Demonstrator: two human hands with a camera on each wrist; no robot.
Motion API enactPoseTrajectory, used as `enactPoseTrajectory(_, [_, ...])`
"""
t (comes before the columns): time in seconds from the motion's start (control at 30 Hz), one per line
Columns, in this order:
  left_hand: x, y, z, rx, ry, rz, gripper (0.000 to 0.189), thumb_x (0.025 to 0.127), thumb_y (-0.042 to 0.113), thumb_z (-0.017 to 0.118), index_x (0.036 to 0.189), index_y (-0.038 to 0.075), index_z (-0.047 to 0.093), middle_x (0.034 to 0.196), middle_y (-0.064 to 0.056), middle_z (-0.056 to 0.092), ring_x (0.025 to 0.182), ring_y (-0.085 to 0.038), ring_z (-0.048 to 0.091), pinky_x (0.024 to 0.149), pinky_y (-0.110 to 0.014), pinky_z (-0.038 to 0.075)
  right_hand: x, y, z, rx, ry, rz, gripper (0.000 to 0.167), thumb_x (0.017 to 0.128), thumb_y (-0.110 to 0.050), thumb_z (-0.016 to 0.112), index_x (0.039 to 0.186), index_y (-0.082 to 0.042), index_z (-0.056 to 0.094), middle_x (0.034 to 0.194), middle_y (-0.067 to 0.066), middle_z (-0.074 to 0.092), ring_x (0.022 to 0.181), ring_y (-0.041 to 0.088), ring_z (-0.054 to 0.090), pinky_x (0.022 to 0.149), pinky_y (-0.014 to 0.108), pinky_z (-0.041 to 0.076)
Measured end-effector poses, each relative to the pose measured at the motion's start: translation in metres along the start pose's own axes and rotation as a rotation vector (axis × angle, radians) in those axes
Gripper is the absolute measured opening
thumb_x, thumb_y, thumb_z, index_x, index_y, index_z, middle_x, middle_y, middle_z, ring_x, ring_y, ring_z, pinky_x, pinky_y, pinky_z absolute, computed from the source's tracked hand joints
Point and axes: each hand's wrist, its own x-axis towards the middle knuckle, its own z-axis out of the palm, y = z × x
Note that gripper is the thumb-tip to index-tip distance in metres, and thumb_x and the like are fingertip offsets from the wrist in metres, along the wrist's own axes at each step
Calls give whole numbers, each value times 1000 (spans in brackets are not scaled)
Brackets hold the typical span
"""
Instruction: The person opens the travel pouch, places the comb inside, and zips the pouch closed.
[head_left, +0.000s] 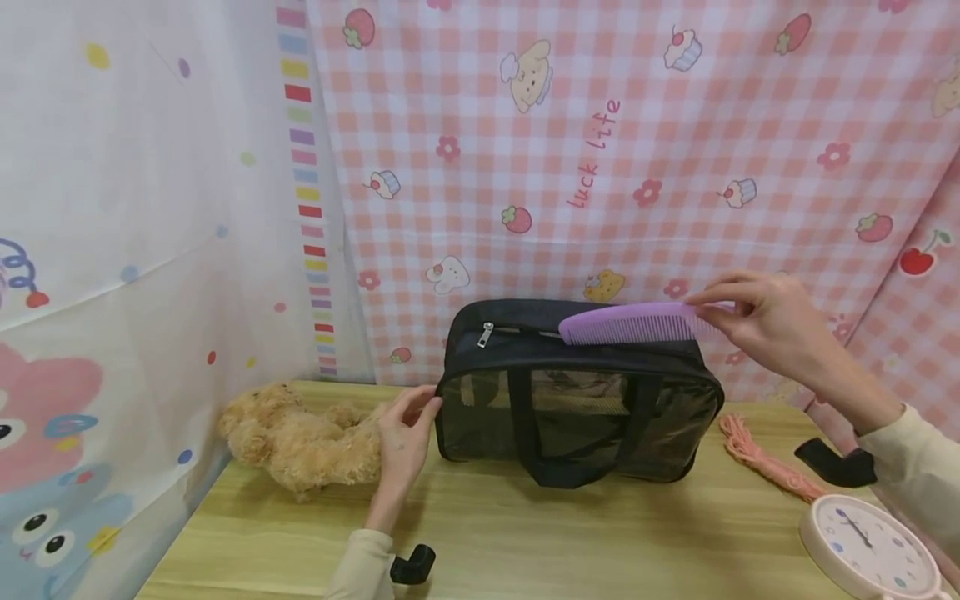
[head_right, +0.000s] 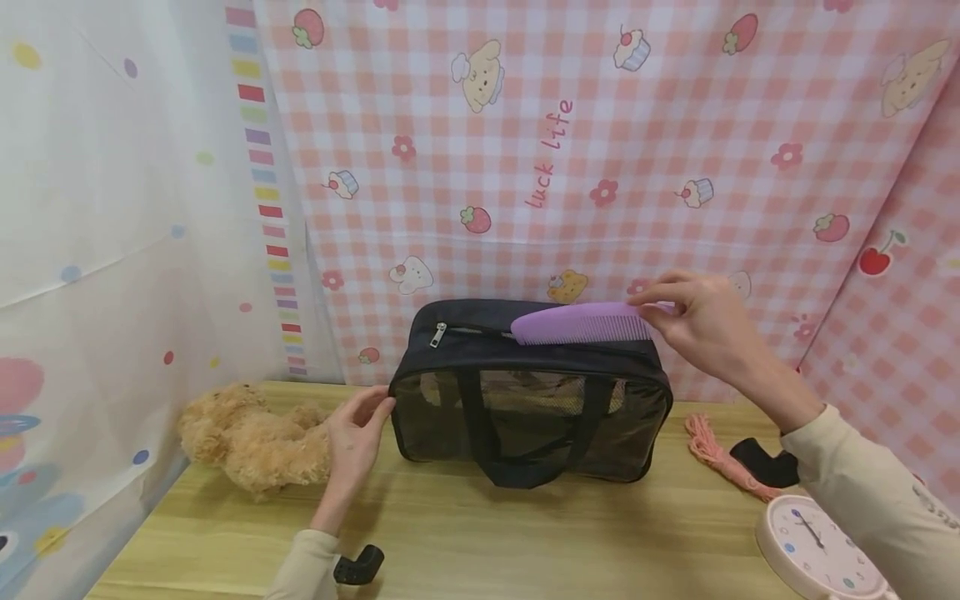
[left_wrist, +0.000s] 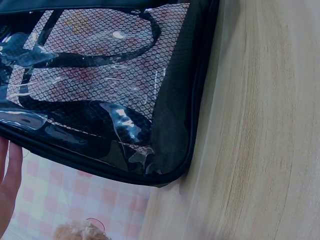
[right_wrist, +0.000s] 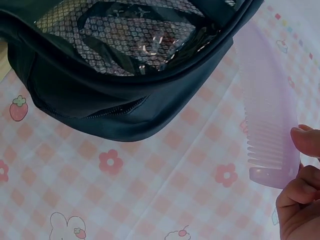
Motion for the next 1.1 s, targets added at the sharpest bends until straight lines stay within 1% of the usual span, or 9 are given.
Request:
enactPoseTrajectory(0.03, [0, 4, 0, 0, -2, 3, 14, 87, -3, 66, 100, -5, 69, 94, -18, 65, 84, -15, 64, 74, -19, 50, 0, 1, 0, -8, 2, -2, 22, 74, 8, 75, 89, -7, 76, 87, 6, 69, 49, 3, 44, 45, 15, 36])
enactPoseTrajectory(0.13, [0, 6, 0, -10, -3, -11, 14, 87, -3, 66, 100, -5, 69, 94, -19, 65, 85, -15, 64, 75, -19, 50, 0, 2, 1, -33, 9, -17, 21, 72, 8, 76, 88, -6, 76, 86, 6, 69, 52, 3, 47, 47, 14, 38])
enactPoseTrajectory(0.3, [1, 4, 0, -18, -5, -1, 14, 87, -3, 66, 100, -6, 69, 94, -20, 65, 85, -15, 64, 75, -19, 50, 2, 6, 3, -64, 32, -42, 22, 70, 9, 77, 87, -5, 76, 85, 9, 69, 53, 4, 49, 48, 13, 38])
enactPoseTrajectory(0.53, [1, 4, -1, -15, -5, -14, 14, 87, -2, 67, 100, -4, 70, 95, -17, 66, 85, -13, 64, 75, -20, 51, 8, 10, 5, -97, 57, -68, 22, 68, 8, 78, 86, -4, 76, 83, 11, 69, 52, 6, 48, 46, 14, 37])
enactPoseTrajectory(0.73, [1, 5, -1, -12, -6, -21, 14, 87, -1, 67, 100, -4, 70, 95, -17, 66, 85, -14, 64, 75, -21, 51, 9, 10, 7, -119, 74, -84, 21, 68, 8, 79, 85, -4, 76, 82, 10, 69, 52, 9, 49, 47, 14, 37])
enactPoseTrajectory(0.97, [0, 5, -2, -18, -10, -26, 15, 87, -1, 67, 101, -3, 70, 95, -16, 66, 85, -15, 64, 75, -23, 51, 9, 13, 9, -121, 47, -67, 20, 69, 7, 78, 85, -5, 77, 84, 13, 69, 52, 11, 51, 46, 14, 38])
enactPoseTrajectory(1.1, [1, 4, -2, -25, -15, -24, 15, 87, -1, 67, 101, -3, 70, 95, -16, 66, 85, -15, 64, 75, -23, 51, 13, 12, 10, -120, 6, -97, 21, 70, 6, 77, 88, -5, 77, 82, 10, 68, 52, 10, 51, 44, 17, 38])
